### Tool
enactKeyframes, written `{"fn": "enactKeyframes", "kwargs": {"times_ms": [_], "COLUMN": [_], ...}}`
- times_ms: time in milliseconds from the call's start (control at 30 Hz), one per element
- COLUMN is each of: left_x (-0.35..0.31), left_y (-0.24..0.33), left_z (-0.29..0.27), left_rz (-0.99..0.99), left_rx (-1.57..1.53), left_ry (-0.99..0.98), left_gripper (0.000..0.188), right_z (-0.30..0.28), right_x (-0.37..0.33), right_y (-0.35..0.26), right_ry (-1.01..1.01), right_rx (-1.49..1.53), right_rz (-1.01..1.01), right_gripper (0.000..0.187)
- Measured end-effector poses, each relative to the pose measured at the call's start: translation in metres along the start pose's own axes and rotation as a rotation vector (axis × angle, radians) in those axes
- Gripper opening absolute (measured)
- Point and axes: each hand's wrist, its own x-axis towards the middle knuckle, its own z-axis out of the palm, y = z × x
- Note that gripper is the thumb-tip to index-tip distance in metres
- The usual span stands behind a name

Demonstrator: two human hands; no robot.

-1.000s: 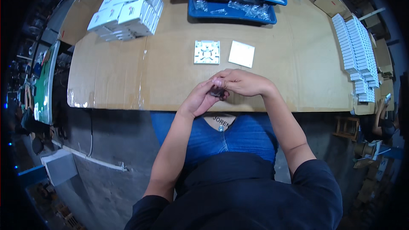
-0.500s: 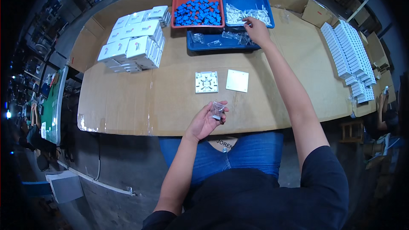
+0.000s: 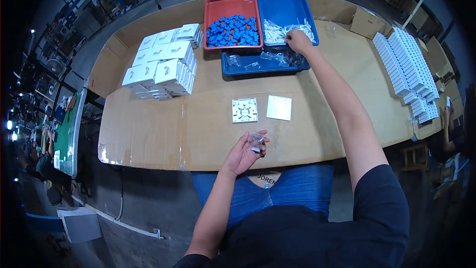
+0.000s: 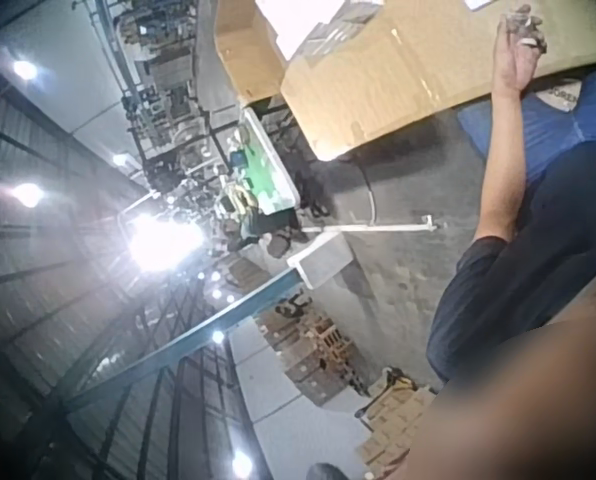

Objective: The person assembles electronic components by hand, placing them into plastic housings, then packaging the assembled units into small plastic bags, and finally into cardboard boxes.

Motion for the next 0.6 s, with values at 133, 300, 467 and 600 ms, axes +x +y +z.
{"fn": "enactKeyframes", "kwargs": {"times_ms": [133, 300, 467, 600], "left_x": [-0.002, 0.006, -0.005, -0.001], "left_y": [0.001, -0.003, 0.000, -0.005], "left_z": [0.000, 0.002, 0.001, -0.005], "left_rz": [0.007, -0.014, 0.000, -0.016], "left_rx": [0.006, 0.000, -0.022, -0.034], "left_ry": [0.017, -0.010, 0.012, 0.032], "left_gripper": [0.059, 0.057, 0.058, 0.057], "right_z": [0.007, -0.004, -0.032, -0.037], "right_x": [-0.002, -0.004, -0.021, -0.054], "right_y": [0.000, 0.020, -0.026, -0.034], "right_ry": [0.073, 0.388, 0.208, 0.155], "right_rx": [0.031, 0.302, 1.254, 1.389], "right_rz": [-0.018, -0.024, 0.240, 0.278], "right_gripper": [0.018, 0.025, 0.023, 0.023]}}
